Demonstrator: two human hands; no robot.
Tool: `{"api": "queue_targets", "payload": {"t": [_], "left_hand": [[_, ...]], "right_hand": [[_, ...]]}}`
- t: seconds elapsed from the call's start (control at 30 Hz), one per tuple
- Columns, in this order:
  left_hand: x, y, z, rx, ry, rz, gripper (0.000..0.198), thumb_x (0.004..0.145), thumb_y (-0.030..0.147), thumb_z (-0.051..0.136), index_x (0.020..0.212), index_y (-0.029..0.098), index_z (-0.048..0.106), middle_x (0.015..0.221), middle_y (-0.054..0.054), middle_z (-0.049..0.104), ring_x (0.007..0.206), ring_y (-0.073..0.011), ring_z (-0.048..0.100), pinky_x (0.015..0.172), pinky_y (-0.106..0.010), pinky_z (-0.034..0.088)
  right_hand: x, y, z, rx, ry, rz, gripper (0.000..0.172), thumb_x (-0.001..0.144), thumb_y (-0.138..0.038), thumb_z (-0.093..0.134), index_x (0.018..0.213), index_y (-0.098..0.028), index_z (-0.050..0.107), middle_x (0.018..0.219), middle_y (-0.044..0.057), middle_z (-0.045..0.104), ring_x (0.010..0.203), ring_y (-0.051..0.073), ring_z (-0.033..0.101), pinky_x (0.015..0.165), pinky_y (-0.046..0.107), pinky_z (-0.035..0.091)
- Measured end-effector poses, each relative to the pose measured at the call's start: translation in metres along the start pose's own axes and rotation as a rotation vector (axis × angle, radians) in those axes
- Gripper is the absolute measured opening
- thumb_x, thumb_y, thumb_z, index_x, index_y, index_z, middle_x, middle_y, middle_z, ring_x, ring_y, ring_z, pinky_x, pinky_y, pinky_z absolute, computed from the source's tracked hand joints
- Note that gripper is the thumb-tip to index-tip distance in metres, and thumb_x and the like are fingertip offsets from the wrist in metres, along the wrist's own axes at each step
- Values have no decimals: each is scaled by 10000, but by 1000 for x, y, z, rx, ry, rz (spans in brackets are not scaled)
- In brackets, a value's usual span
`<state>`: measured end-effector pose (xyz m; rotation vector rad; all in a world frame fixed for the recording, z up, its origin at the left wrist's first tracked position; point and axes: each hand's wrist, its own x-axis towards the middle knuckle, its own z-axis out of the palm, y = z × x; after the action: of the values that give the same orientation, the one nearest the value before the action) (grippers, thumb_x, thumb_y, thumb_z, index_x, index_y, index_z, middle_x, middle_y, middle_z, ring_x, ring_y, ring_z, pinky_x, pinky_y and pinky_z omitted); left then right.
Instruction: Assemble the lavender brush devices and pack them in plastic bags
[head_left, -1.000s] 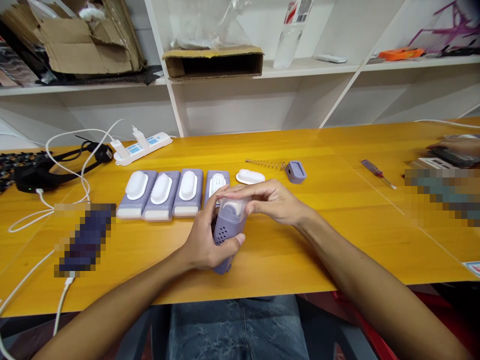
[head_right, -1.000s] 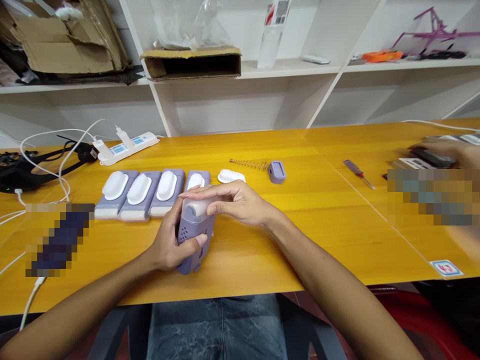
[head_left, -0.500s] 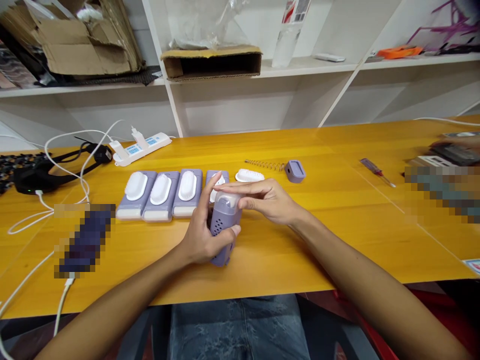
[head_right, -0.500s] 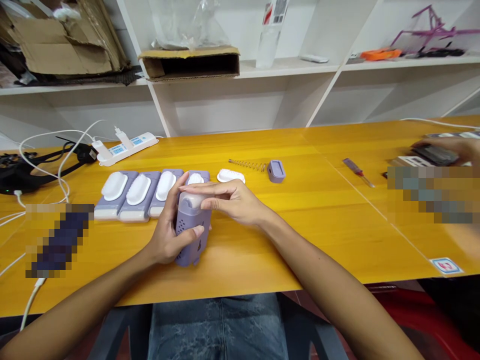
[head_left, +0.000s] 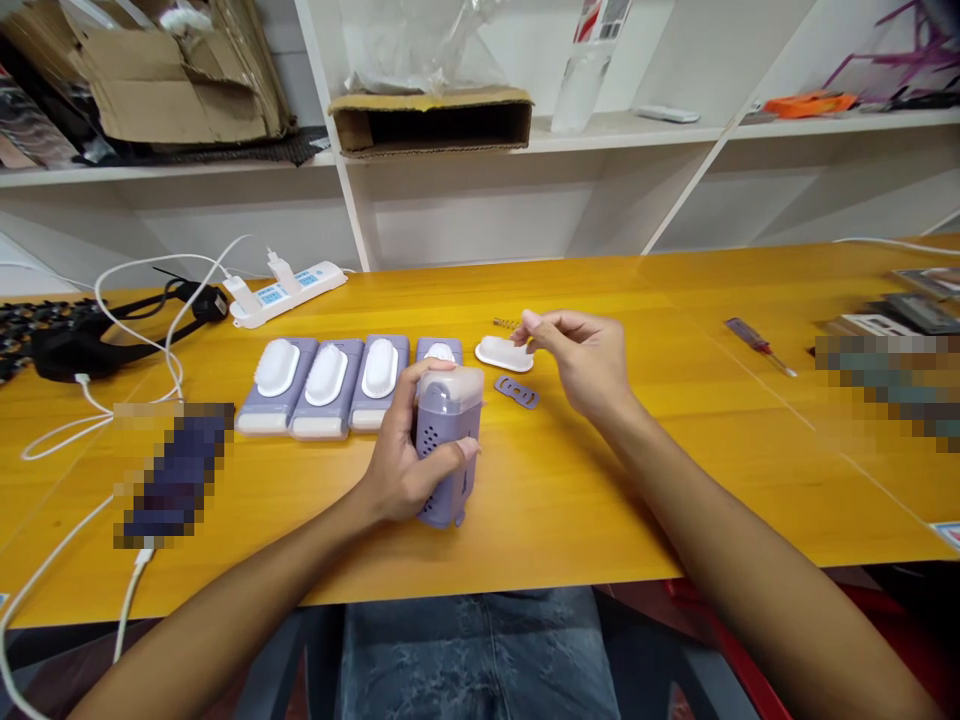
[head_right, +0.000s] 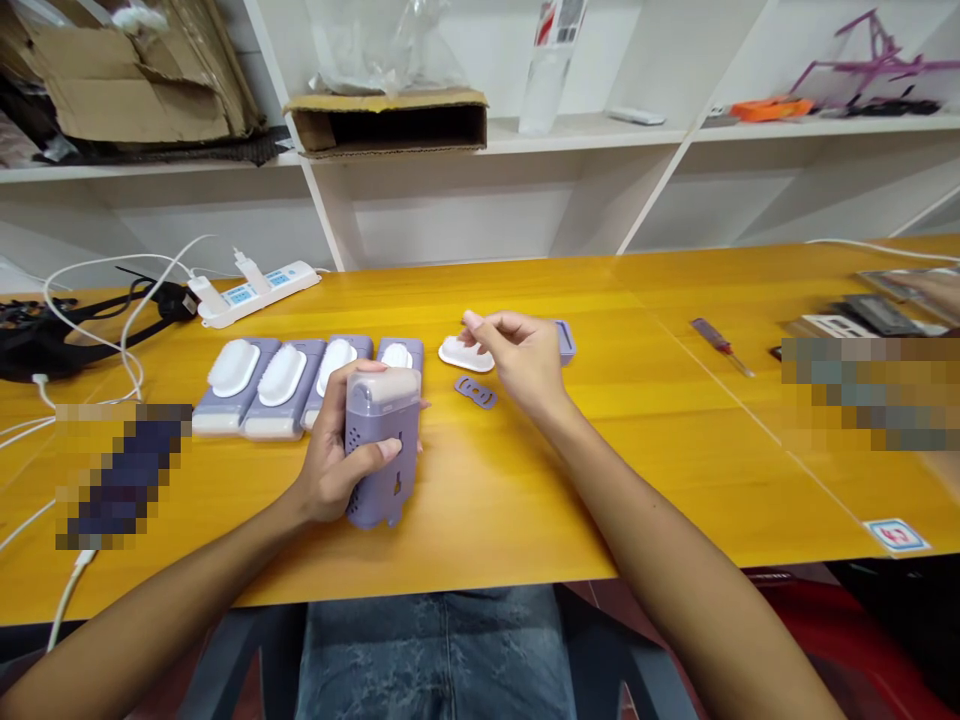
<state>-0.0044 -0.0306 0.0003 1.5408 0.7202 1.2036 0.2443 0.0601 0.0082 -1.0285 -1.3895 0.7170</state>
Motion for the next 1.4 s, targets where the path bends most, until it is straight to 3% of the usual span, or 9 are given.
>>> {"api": "queue_targets", "payload": {"t": [0.1,0.23,0.3,0.4,0.6,0.83,1.03,1.3,1.4], "left_hand": [[1,-1,0,-28,-2,-30,644,923,375,800,1460,336,447,1251,-73,688,928,-228,730,806,-437,666],[1,-4,0,-32,-25,-38,647,943,382,795,1475,342,428,1233,-68,680,917,-220,728,802,-434,670],[0,-6,0,-4,-45,-36,643,947,378,793,1480,339,434,1168,-51,674,867,-202,702,796,-435,668],[-2,-8,1,22,-67,-39,644,951,377,794,1487,343,439,1172,-48,660,849,-186,672,804,-438,669],[-2,-8,3,11,-69,-36,651,941,392,804,1484,340,448,1262,-75,650,851,-181,667,798,-429,675],[-1,-8,2,1,-73,-40,645,950,382,803,1491,355,453,1237,-65,649,824,-171,650,786,-422,676],[-3,-11,2,40,-79,-37,655,945,371,803,1513,345,477,1266,-79,657,884,-198,680,805,-433,675],[-4,-10,4,-37,-109,-141,720,983,428,788,1587,359,402,1239,-86,692,941,-258,770,831,-481,675],[-4,-8,6,-135,-113,-212,783,989,442,791,1641,382,361,1328,-110,691,1014,-298,797,845,-494,678]], "right_hand": [[14,15,-17,-462,100,-98,281,992,-488,763,852,-250,816,950,93,857,882,287,764,896,453,601],[30,44,-40,-870,-45,-153,266,996,-364,707,1102,-164,847,1199,208,850,1194,398,759,1108,555,557],[34,55,-46,-991,-133,-97,323,1007,-324,677,1198,-116,834,1256,248,832,1213,405,757,1095,536,557],[37,66,-50,-1101,-249,-54,248,985,-238,664,1115,-140,850,1138,221,854,1081,372,779,1005,470,560],[40,68,-51,-1090,-218,-76,298,968,-168,611,1148,-134,846,1155,207,838,1045,350,771,972,445,558],[42,58,-52,-806,104,-258,240,943,-266,677,1136,-166,781,1006,144,740,895,288,703,908,464,602],[34,41,-48,-736,272,-358,238,972,-249,655,1202,-226,708,1246,155,678,849,239,700,843,454,630],[29,30,-39,-672,315,-376,424,1019,-351,658,1419,-232,581,1233,156,749,900,273,737,860,476,646],[29,29,-39,-703,364,-412,359,1019,-368,663,1355,-249,622,1198,148,763,1027,323,754,956,542,642]]}}
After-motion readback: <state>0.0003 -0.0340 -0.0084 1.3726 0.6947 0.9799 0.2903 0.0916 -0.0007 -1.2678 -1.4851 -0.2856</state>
